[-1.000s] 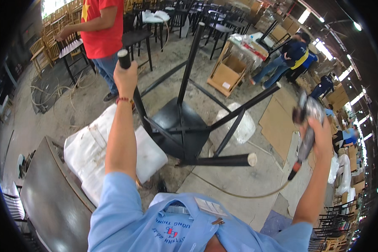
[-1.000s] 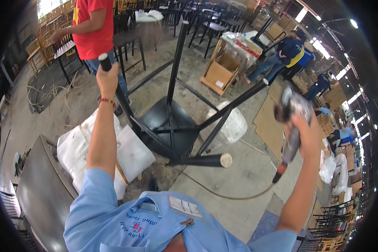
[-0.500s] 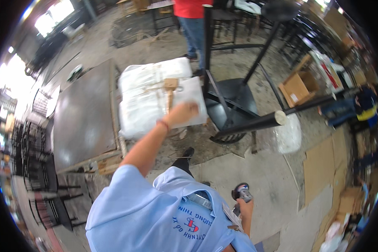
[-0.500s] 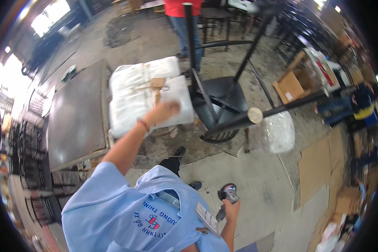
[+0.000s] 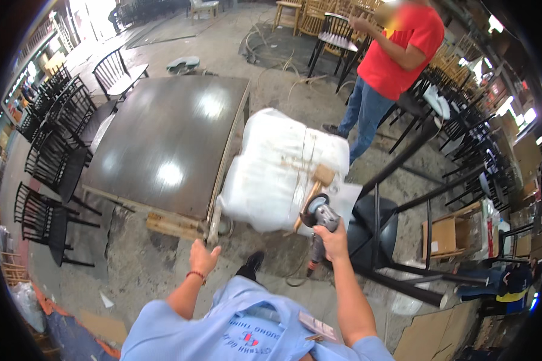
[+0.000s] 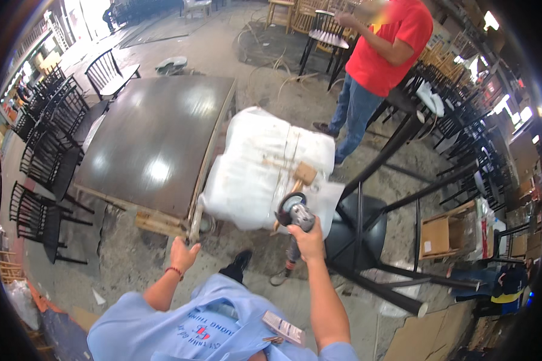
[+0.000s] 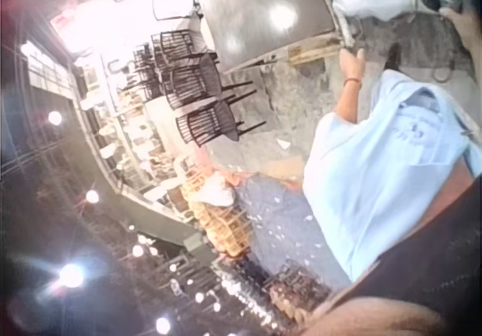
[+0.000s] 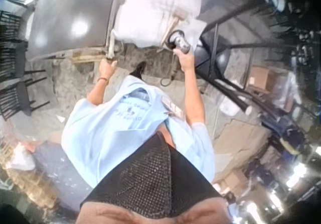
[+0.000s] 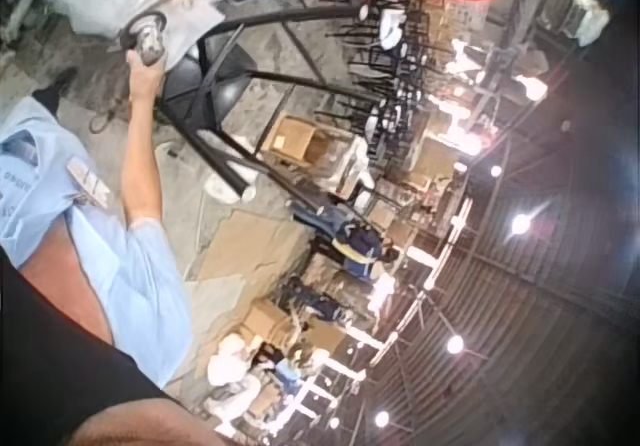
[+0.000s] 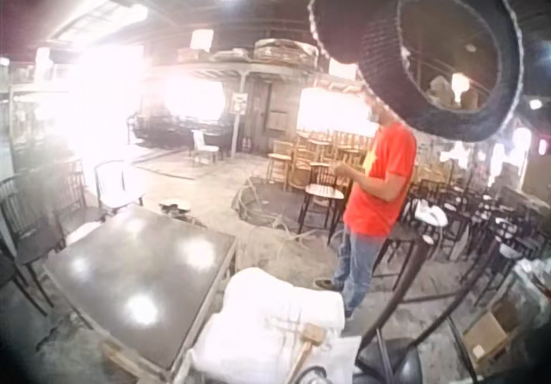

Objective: The person uses an angle grinder to smooth the legs of a black wooden chair, then wipes the legs with a cloth. The person repeats this process on multiple chairs, moving each finished chair aside and retrieving a new one from a stack.

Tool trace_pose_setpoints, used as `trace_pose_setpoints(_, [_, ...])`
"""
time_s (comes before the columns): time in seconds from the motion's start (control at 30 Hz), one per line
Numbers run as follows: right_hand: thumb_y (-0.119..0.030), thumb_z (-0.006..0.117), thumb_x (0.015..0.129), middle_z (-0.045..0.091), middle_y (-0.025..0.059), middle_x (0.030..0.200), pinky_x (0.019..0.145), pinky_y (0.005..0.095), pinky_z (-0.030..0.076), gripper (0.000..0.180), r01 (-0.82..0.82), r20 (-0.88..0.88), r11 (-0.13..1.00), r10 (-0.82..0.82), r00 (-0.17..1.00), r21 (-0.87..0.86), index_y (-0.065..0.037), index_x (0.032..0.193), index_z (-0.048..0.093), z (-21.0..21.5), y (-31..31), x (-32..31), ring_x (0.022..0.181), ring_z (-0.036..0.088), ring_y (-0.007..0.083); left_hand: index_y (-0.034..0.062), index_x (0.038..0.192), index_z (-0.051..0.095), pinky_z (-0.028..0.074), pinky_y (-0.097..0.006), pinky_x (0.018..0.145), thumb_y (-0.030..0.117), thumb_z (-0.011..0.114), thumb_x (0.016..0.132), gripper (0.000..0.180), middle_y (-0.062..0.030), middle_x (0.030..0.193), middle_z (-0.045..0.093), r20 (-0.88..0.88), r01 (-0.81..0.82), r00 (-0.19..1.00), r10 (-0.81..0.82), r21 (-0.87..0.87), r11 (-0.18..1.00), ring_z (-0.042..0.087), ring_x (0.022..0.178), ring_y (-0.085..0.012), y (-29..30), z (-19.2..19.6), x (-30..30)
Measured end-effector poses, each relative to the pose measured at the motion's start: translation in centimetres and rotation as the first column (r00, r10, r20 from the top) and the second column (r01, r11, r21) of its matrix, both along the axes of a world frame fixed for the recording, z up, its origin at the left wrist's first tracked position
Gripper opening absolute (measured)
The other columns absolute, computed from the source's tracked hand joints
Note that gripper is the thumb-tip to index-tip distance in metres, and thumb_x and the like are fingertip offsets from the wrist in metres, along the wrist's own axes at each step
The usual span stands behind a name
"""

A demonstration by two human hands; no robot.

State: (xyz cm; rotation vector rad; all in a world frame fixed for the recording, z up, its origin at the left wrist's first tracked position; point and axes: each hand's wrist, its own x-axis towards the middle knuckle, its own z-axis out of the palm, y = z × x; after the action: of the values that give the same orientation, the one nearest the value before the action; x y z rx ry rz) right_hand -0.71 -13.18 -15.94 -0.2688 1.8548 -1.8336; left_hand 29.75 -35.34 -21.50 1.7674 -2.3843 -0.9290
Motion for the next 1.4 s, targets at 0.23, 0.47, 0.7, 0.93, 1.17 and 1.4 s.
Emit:
trace_pose_setpoints(0.23, [-0.01,0.08,0.07,0.062,0.0084,0.098,0.073,0.0374,0.052,0.052,0.096,0.071,0.992,-0.101,0.992,0.081,0.0,0.114,0.054,-2.3,-20.2,-6.7,0.08,0.059,0.0177,-0.0057,0.124,0.043,0.048,-0.047,0.092,0.028,0.079,0.079,0.067,-0.0299,0.115,0.06,-0.185,-0.176,0.966,0.182,0.05,0.983,0.059,0.106,-0.0461,-4.1,-2.6,-4.0])
trace_pose_setpoints(0.47, [-0.022,0.076,0.074,0.061,0.0301,0.108,0.088,0.0453,0.05,0.076,0.322,-0.357,0.815,-0.153,0.921,0.482,0.008,0.129,0.033,-4.2,-26.8,-9.4,0.101,0.063,0.0421,-0.0027,0.109,0.053,0.051,-0.044,0.083,0.023,0.076,0.081,0.045,-0.0241,0.096,0.065,-0.214,-0.147,0.961,0.173,0.132,0.98,0.065,0.093,-0.0404,-5.8,-2.9,-3.3])
trace_pose_setpoints(0.7, [-0.027,0.071,0.079,0.054,0.034,0.123,0.094,0.0502,0.048,0.1,0.168,-0.459,0.709,0.242,0.855,0.685,0.005,0.151,0.009,-5.9,-25.9,-8.0,0.109,0.057,0.0492,-0.0051,0.105,0.056,0.053,-0.033,0.074,0.015,0.072,0.085,0.033,-0.0138,0.094,0.068,-0.477,-0.037,0.853,0.212,0.35,0.936,0.066,0.086,-0.0199,-5.8,-3.8,-0.5])
trace_pose_setpoints(0.93, [-0.034,0.073,0.077,0.064,0.0255,0.121,0.094,0.0444,0.049,0.094,-0.069,-0.277,0.802,0.283,0.918,0.593,-0.004,0.153,0.025,-6.3,-20.1,-9.0,0.111,0.063,0.0399,-0.0088,0.126,0.056,0.051,-0.029,0.081,0.013,0.063,0.092,0.041,-0.0103,0.107,0.068,-0.7,0.254,0.689,0.187,0.475,0.842,0.063,0.092,-0.014,-4.7,-0.7,-2.3])
trace_pose_setpoints(1.17, [-0.026,0.067,0.09,0.071,0.0133,0.108,0.083,0.0314,0.051,0.057,-0.305,-0.159,0.884,0.379,0.912,0.355,0.003,0.136,0.051,-3.6,-10.5,-5.8,0.097,0.067,0.0204,-0.006,0.129,0.058,0.049,-0.026,0.083,0.014,0.059,0.094,0.04,-0.0083,0.115,0.066,-0.722,0.444,0.686,0.088,0.511,0.736,0.061,0.097,-0.0135,-0.7,3.5,-6.8])
trace_pose_setpoints(1.4, [-0.012,0.062,0.092,0.068,0.01,0.106,0.076,0.0319,0.053,0.04,-0.181,-0.371,0.979,0.204,0.906,0.097,-0.006,0.131,0.059,3.1,7.9,9.5,0.087,0.066,0.0193,-0.0025,0.136,0.051,0.05,-0.027,0.085,0.012,0.059,0.096,0.044,-0.0068,0.116,0.064,-0.741,0.609,0.663,0.109,0.618,0.498,0.061,0.101,-0.0133,11.2,7.9,-9.2])
